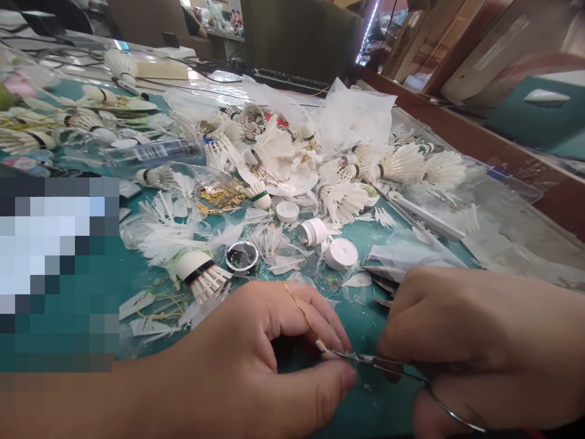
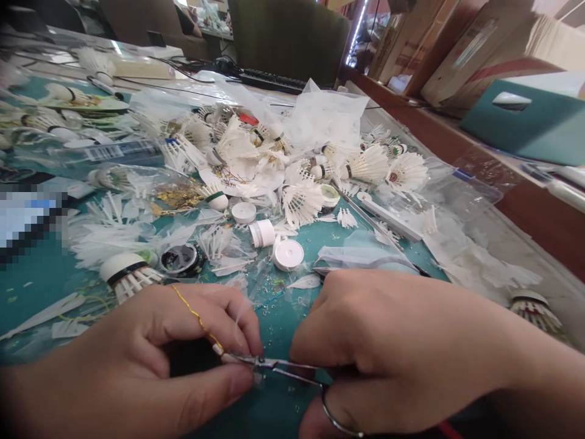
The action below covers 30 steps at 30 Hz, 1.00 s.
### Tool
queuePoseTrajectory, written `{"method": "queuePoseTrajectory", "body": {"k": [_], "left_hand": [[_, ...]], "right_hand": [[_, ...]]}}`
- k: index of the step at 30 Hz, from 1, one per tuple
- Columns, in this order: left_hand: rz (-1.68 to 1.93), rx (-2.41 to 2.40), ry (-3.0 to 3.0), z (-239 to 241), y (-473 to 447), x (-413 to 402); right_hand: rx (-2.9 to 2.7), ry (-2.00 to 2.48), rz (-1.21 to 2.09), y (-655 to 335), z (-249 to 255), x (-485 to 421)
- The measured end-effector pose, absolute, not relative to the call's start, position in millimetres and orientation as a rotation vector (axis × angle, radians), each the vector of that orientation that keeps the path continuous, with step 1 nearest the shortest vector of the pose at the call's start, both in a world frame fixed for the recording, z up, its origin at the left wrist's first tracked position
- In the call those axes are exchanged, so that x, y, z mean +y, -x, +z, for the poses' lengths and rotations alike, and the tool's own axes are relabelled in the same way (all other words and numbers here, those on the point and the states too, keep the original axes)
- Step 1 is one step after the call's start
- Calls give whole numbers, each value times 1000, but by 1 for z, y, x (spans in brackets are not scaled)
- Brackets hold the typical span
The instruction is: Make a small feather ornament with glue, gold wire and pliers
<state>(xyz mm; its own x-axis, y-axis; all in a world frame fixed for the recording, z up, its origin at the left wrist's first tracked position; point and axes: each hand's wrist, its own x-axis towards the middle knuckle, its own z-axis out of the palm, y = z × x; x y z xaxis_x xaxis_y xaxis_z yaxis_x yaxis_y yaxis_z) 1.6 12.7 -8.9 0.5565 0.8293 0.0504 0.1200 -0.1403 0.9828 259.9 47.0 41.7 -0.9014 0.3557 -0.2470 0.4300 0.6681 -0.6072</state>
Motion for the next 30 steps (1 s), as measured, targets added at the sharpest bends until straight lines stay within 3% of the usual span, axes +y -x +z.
{"method": "queuePoseTrajectory", "body": {"k": [12,19,25,30], "left_hand": [[747,804,-1598,-12,0,10],[731,775,-1622,-11,-1,11],[701,784,-1593,-11,0,11],[713,775,-1607,-11,-2,10]], "right_hand": [[2633,-891,-1369,-258,29,40],[2654,-660,-1305,-259,33,47],[2447,-710,-1489,-257,32,51],[2579,-633,-1357,-259,34,49]]}}
